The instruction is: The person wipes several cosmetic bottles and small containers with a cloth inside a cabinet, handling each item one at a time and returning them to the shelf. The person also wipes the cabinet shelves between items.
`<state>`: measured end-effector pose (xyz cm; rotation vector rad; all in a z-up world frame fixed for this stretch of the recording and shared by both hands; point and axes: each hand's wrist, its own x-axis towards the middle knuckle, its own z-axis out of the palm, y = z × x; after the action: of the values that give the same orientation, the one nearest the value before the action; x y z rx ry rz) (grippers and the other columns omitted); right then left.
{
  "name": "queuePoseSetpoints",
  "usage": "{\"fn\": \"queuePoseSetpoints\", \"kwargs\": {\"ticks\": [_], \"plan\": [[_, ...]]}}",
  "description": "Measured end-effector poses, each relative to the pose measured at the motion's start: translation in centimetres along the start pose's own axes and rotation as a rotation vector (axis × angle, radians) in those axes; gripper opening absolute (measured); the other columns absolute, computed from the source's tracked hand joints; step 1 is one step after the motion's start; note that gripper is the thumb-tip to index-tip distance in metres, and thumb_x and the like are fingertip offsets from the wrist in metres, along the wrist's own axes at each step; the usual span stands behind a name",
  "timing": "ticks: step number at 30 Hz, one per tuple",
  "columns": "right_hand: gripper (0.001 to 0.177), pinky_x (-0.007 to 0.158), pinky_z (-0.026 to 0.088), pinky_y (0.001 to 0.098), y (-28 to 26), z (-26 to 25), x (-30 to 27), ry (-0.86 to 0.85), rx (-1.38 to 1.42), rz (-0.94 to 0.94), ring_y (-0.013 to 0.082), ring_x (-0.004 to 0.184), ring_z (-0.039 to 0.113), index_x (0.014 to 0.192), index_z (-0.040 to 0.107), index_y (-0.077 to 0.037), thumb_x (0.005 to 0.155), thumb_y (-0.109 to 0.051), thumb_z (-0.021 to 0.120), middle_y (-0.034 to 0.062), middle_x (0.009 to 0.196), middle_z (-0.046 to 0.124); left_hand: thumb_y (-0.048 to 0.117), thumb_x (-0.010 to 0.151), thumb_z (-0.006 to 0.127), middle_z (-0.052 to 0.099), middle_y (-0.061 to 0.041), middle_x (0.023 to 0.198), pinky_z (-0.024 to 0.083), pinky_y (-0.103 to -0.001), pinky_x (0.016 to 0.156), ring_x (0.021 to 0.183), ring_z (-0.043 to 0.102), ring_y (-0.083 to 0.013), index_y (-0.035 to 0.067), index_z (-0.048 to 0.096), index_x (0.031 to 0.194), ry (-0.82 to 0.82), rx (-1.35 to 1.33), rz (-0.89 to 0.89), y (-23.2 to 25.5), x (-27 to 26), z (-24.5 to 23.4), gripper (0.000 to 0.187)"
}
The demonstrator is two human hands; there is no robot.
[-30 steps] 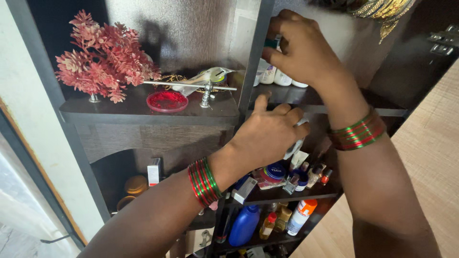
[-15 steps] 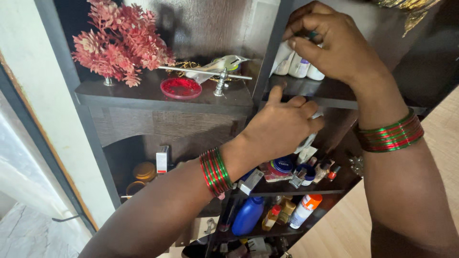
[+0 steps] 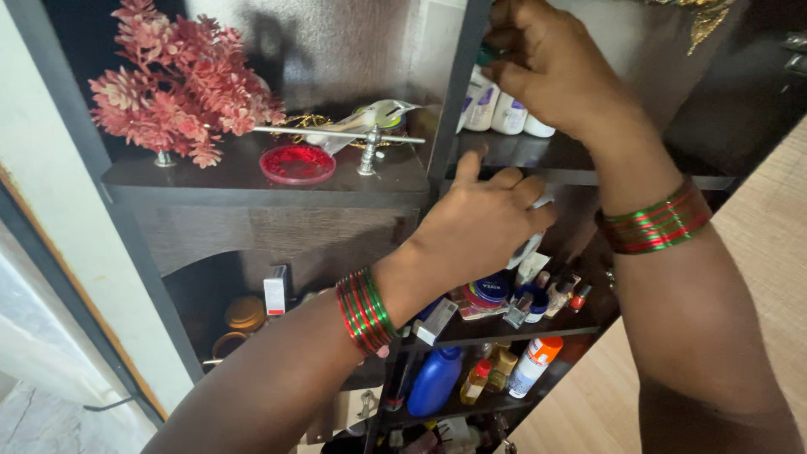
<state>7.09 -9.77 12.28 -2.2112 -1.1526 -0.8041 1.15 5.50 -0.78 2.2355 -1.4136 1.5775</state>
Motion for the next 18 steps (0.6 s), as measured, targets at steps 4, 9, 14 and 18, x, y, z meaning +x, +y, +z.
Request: {"fn": "queuePoseSetpoints", "kwargs": {"ticks": [4, 9, 14, 18], "plan": [[0.042, 0.109, 0.055, 0.0364, 0.5, 0.6, 0.6, 0.005, -0.014, -0.028, 0.0224, 0.125, 0.067, 0.128, 0.054, 0.001, 0.091, 0.018, 0.063, 0.0095, 0.126, 0.065, 0.018, 0.087, 0.060, 0.066, -0.001, 0.113, 0.042, -0.063, 0.100, 0.109, 0.064, -0.0190, 0.024, 0.072, 0.110, -0.014, 0.005, 0.015, 0.0, -0.1, -0.1, 0.026], [0.039, 0.112, 0.055, 0.0354, 0.8, 1.5, 1.3, 0.056, -0.014, -0.107, 0.0224, 0.129, 0.068, 0.128, 0.055, 0.001, 0.093, 0.018, 0.061, 0.0107, 0.130, 0.069, 0.015, 0.084, 0.060, 0.066, -0.002, 0.110, 0.039, -0.064, 0.100, 0.106, 0.063, -0.0199, 0.023, 0.072, 0.107, 0.004, -0.077, 0.018, -0.1, 0.2, -0.2, 0.027], [0.042, 0.103, 0.058, 0.0346, 0.2, 1.4, 0.3, 0.162, -0.093, -0.148, 0.0227, 0.123, 0.069, 0.131, 0.056, 0.001, 0.093, 0.015, 0.064, 0.0124, 0.126, 0.070, 0.014, 0.084, 0.059, 0.066, -0.002, 0.109, 0.036, -0.065, 0.107, 0.108, 0.063, -0.0206, 0.021, 0.072, 0.107, -0.033, -0.060, 0.015, 0.2, 0.5, -0.3, 0.026], [0.027, 0.094, 0.060, 0.0350, -0.5, 0.3, -1.2, 0.261, -0.185, -0.200, 0.0232, 0.113, 0.071, 0.120, 0.065, 0.000, 0.097, 0.012, 0.063, 0.0115, 0.117, 0.070, 0.012, 0.079, 0.063, 0.066, -0.003, 0.108, 0.035, -0.065, 0.107, 0.108, 0.063, -0.0220, 0.020, 0.072, 0.109, -0.062, -0.066, 0.003, 0.4, 0.7, -0.4, 0.032]]}}
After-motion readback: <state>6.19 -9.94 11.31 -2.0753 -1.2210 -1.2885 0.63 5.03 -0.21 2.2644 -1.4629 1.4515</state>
